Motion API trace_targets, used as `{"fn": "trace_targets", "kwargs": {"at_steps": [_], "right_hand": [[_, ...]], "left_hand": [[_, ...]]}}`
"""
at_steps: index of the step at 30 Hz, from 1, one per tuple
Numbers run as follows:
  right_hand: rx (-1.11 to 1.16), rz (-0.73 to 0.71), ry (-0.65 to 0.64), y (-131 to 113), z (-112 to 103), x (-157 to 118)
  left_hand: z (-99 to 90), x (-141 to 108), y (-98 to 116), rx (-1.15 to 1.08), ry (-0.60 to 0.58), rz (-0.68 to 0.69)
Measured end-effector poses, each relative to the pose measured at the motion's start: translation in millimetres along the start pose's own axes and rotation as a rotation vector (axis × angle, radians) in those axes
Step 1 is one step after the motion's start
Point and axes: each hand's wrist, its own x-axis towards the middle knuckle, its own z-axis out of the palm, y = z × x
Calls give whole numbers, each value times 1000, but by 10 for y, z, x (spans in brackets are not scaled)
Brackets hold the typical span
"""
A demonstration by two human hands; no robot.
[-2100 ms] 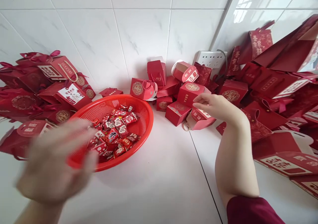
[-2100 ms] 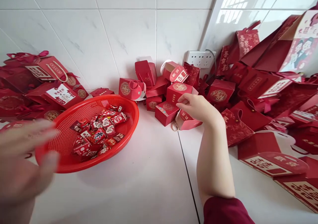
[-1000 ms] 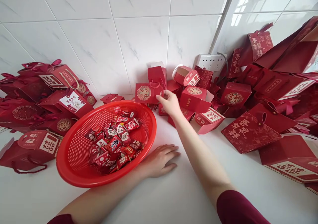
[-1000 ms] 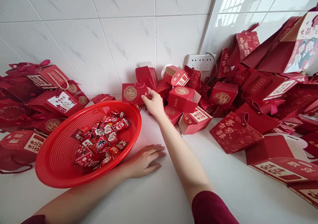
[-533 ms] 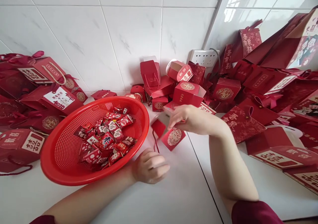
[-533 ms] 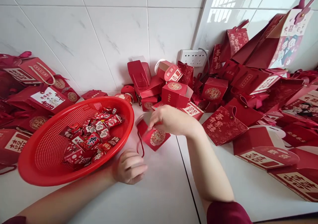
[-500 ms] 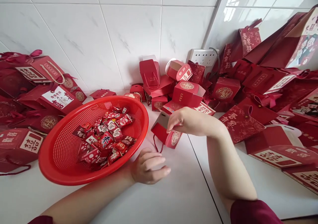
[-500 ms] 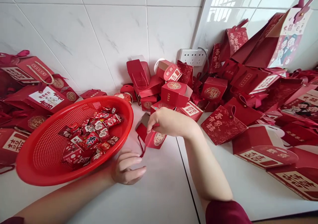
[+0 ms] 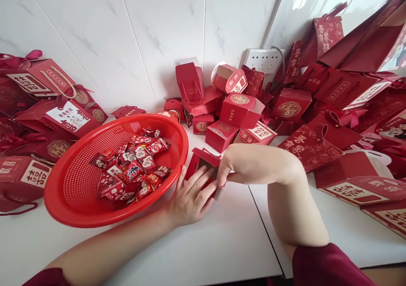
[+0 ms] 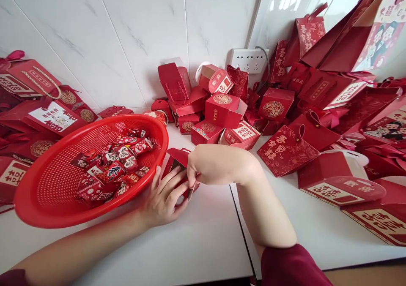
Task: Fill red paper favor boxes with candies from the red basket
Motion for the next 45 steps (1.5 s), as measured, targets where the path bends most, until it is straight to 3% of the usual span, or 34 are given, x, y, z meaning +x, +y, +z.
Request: {"fn": "trace_targets", "kwargs": {"at_steps": [4,7,11,18,23,28,32,35,39,45], "right_hand": [[105,-43,8,-40,-43,-75],[141,13,116,-8,-68,-96],[26,194,336,89,-39,-33],[-256,307,462,159,71,176],[-333,432,298,168,76,277],[-318,475,185,234,91,372],[-343,477,128,297,107,465],[-371,478,60,337,111,525],[-397,372,45,389,127,569],[-459,248,78,442,145,579]], "left_hand": [[-1,-18,-17,54,138,51],[-18,-5,-37,31,186,186],[-48,25,-39,-87,190,305],[-78,38,-29,-133,227,328],[-86,55,-7,-128,249,326],[-65,21,-24,-222,196,310],[-33,-16,-44,-365,122,223],[-15,-10,-60,-393,136,136],[-20,20,-70,-185,146,87],[6,18,-35,106,140,124]]}}
